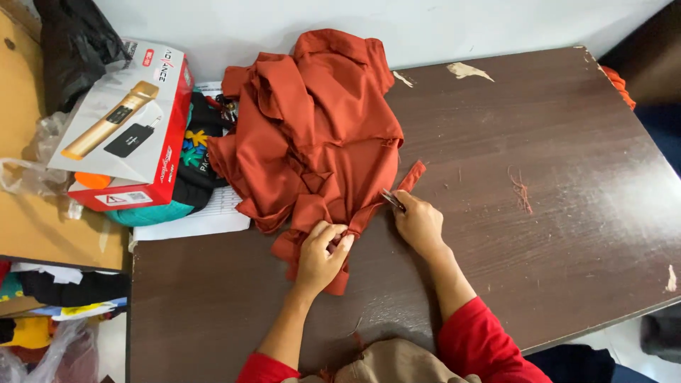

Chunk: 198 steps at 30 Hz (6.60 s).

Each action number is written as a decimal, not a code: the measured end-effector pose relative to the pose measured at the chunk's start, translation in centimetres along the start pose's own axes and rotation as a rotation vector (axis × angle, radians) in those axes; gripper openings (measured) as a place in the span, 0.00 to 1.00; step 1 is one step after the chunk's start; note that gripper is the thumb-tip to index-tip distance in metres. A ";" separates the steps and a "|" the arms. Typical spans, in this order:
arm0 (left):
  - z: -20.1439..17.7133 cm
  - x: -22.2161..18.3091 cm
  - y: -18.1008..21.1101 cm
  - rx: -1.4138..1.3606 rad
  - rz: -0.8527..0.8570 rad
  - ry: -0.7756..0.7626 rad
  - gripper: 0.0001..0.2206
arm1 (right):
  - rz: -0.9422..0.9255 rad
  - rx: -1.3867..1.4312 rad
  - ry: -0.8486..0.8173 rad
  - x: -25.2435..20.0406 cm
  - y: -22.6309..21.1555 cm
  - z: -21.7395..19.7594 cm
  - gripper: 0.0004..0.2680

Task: Trimming loose threads from a red garment using thread nippers

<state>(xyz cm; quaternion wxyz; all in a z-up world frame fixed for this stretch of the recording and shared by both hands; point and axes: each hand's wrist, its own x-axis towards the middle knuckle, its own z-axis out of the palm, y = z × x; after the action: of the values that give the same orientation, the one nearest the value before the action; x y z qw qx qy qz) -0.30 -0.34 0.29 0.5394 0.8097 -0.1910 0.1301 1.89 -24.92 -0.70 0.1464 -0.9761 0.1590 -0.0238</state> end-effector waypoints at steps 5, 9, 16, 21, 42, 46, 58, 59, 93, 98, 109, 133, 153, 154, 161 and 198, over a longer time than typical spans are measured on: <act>-0.3 0.0 0.4 0.038 -0.027 -0.011 0.09 | -0.359 0.737 -0.382 -2.9 -1.8 -6.9 0.06; -0.4 -0.2 0.3 0.080 -0.041 -0.012 0.08 | -0.247 0.776 -0.259 -3.8 -2.5 -8.9 0.09; -1.5 0.7 -2.2 0.305 0.088 0.011 0.09 | 0.025 0.478 -0.217 -1.6 0.6 -6.3 0.09; -5.2 1.9 -3.0 0.637 0.175 0.520 0.25 | 0.007 0.505 -0.414 -1.8 -0.6 -6.1 0.10; -1.4 0.3 -2.3 0.631 0.100 -0.042 0.05 | -0.519 0.297 -0.626 -4.2 -3.9 -5.7 0.12; -1.9 0.2 -2.5 0.735 0.094 0.050 0.06 | -0.501 0.290 -0.633 -4.6 -3.0 -6.4 0.09; -2.0 -0.5 -1.4 0.830 0.046 0.040 0.04 | -0.407 0.209 -0.428 -6.2 -4.3 -3.4 0.09; -1.8 -0.5 -0.8 0.804 0.021 0.042 0.05 | -0.364 0.263 -0.470 -6.1 -4.4 -4.5 0.09; 0.6 -0.1 3.4 -0.034 -0.116 -0.128 0.09 | -0.012 1.269 -0.655 -3.6 -2.0 -2.6 0.06; 0.2 0.2 3.5 -0.060 -0.172 -0.075 0.07 | -0.106 1.147 -0.548 -3.6 -2.4 -3.9 0.07; -0.4 0.9 5.0 -0.052 -0.279 0.001 0.06 | -0.210 1.099 -0.631 -3.9 -2.4 -5.4 0.04; 0.2 0.4 2.2 -0.302 -0.540 0.051 0.05 | -0.482 0.554 -0.066 -5.1 -4.5 -6.6 0.12; -0.5 0.2 2.9 -0.126 -0.301 -0.037 0.01 | -0.160 0.882 -0.404 -4.8 -4.8 -4.8 0.08; -0.4 0.1 2.7 -0.126 -0.300 -0.037 0.01 | -0.159 0.882 -0.403 -4.8 -4.8 -4.5 0.08; -0.4 0.6 3.4 -0.260 -0.317 -0.013 0.06 | -0.021 1.486 -0.622 -6.2 -6.0 -4.5 0.10; -1.5 1.4 2.8 -0.612 -0.477 0.031 0.09 | -0.066 0.552 -0.422 -5.2 -5.6 -7.6 0.16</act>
<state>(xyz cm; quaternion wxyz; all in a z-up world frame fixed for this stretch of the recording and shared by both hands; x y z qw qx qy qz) -0.35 -0.14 3.78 0.7739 0.6311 -0.0191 -0.0498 -2.07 -20.32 8.23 0.4338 -0.8877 0.0812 0.1314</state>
